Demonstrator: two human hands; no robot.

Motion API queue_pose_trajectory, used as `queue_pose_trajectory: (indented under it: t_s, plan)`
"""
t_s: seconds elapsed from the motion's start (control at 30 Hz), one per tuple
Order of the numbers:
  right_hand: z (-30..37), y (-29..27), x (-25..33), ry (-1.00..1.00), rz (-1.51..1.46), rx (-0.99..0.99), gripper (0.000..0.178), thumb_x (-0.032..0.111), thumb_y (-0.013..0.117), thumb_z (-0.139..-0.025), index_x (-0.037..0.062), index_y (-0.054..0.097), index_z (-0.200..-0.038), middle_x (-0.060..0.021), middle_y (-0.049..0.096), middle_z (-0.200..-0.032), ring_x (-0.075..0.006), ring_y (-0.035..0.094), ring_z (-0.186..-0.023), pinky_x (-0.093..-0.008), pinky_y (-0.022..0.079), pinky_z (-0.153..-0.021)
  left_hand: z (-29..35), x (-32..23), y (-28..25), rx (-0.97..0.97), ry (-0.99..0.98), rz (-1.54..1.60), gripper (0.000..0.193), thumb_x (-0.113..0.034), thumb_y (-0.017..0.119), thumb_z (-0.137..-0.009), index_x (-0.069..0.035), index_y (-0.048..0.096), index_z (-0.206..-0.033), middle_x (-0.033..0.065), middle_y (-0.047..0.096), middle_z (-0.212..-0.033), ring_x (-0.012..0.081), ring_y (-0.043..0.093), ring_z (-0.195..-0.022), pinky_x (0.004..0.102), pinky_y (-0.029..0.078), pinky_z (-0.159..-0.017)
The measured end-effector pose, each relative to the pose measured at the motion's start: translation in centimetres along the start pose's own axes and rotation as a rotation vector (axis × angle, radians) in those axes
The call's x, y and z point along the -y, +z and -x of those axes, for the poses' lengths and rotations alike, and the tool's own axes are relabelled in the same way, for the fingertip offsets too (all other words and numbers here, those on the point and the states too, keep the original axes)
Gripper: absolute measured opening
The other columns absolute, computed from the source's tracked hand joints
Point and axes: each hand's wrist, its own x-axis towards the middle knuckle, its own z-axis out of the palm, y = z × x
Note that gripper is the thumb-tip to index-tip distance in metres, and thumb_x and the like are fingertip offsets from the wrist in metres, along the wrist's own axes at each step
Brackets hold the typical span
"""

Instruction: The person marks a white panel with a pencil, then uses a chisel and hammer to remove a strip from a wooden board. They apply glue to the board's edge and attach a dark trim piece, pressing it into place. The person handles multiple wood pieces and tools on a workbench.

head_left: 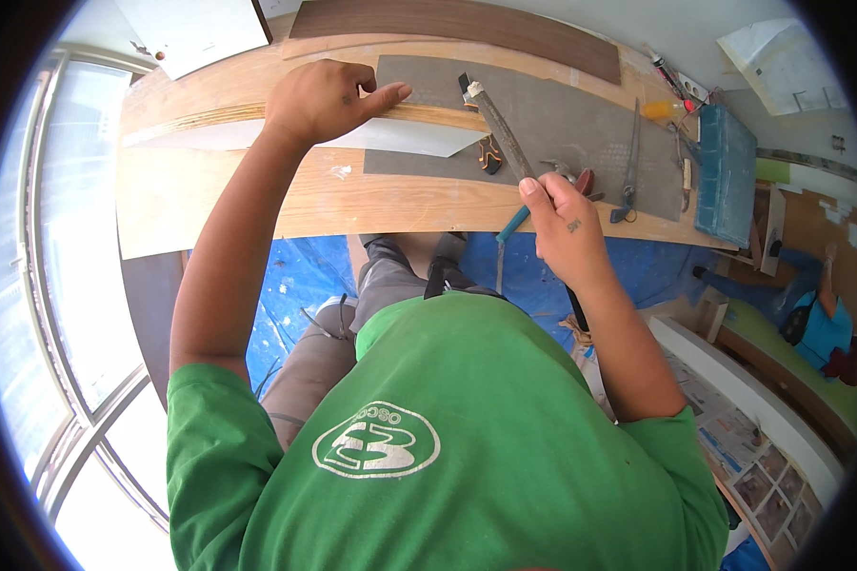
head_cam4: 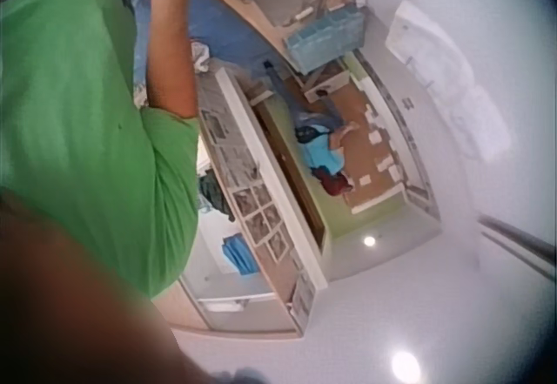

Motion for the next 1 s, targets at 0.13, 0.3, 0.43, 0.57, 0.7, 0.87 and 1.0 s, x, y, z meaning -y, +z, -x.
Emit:
queue_pose_trajectory:
  t_s: [0.13,0.3,0.43,0.57,0.7,0.87,1.0]
  plan:
    - [-3.2,0.5,1.2,-0.043,0.096,-0.040,0.046,0.038,0.058,-0.108,-0.0016,0.054,-0.085,-0.0227,0.058,-0.069,-0.0411,0.056,-0.064,-0.0484,0.046,-0.066,-0.1,-0.1,-0.2,0.053,-0.034,0.012,0.075,-0.083,0.050,-0.092,-0.016,0.083,-0.096,0.0073,0.078,-0.082,0.0276,0.075,-0.085,0.0434,0.059,-0.076]
    - [-3.4,-0.4,1.8,-0.036,0.096,-0.059,0.045,0.040,0.057,-0.107,-0.0008,0.056,-0.087,-0.0235,0.059,-0.070,-0.0417,0.059,-0.067,-0.0492,0.047,-0.067,0.0,-0.1,-0.5,0.051,-0.026,0.022,0.075,-0.083,0.049,-0.092,-0.016,0.083,-0.095,0.0075,0.077,-0.082,0.0275,0.075,-0.085,0.0440,0.059,-0.075]
    - [-1.0,0.1,1.4,-0.049,0.113,-0.018,0.046,0.040,0.057,-0.107,-0.0007,0.057,-0.087,-0.0230,0.059,-0.070,-0.0412,0.058,-0.067,-0.0492,0.047,-0.068,-0.1,-0.1,-0.1,0.060,-0.024,0.001,0.076,-0.084,0.048,-0.093,-0.016,0.083,-0.094,0.0077,0.078,-0.083,0.0272,0.075,-0.085,0.0438,0.059,-0.075]
    - [-3.9,0.6,1.6,-0.087,0.154,-0.114,0.044,0.038,0.058,-0.107,-0.0010,0.057,-0.088,-0.0221,0.058,-0.069,-0.0403,0.058,-0.066,-0.0486,0.048,-0.068,-0.2,0.1,0.0,0.044,-0.023,-0.006,0.076,-0.084,0.047,-0.093,-0.016,0.082,-0.093,0.0078,0.078,-0.083,0.0273,0.075,-0.085,0.0437,0.059,-0.075]
    - [-3.3,-1.0,1.1,-0.017,0.117,-0.086,0.044,0.039,0.058,-0.107,-0.0005,0.058,-0.089,-0.0232,0.060,-0.071,-0.0420,0.059,-0.068,-0.0490,0.048,-0.069,-0.3,0.0,0.0,0.042,-0.019,-0.013,0.077,-0.084,0.046,-0.093,-0.016,0.081,-0.091,0.0075,0.077,-0.081,0.0276,0.075,-0.084,0.0438,0.059,-0.073]
    - [-0.7,0.1,0.9,0.007,0.098,0.016,0.047,0.040,0.056,-0.108,-0.0009,0.054,-0.086,-0.0239,0.057,-0.071,-0.0432,0.055,-0.067,-0.0502,0.047,-0.069,-0.1,-0.1,0.0,0.041,-0.023,-0.025,0.078,-0.085,0.046,-0.093,-0.015,0.081,-0.089,0.0075,0.077,-0.080,0.0281,0.075,-0.083,0.0442,0.059,-0.073]
    - [-4.5,-0.3,2.0,-0.036,0.133,-0.090,0.045,0.039,0.058,-0.107,-0.0014,0.056,-0.088,-0.0245,0.059,-0.073,-0.0429,0.057,-0.069,-0.0492,0.048,-0.069,0.2,-0.1,-0.1,0.034,-0.015,-0.027,0.078,-0.084,0.047,-0.093,-0.014,0.080,-0.087,0.0078,0.077,-0.079,0.0289,0.075,-0.083,0.0450,0.059,-0.073]
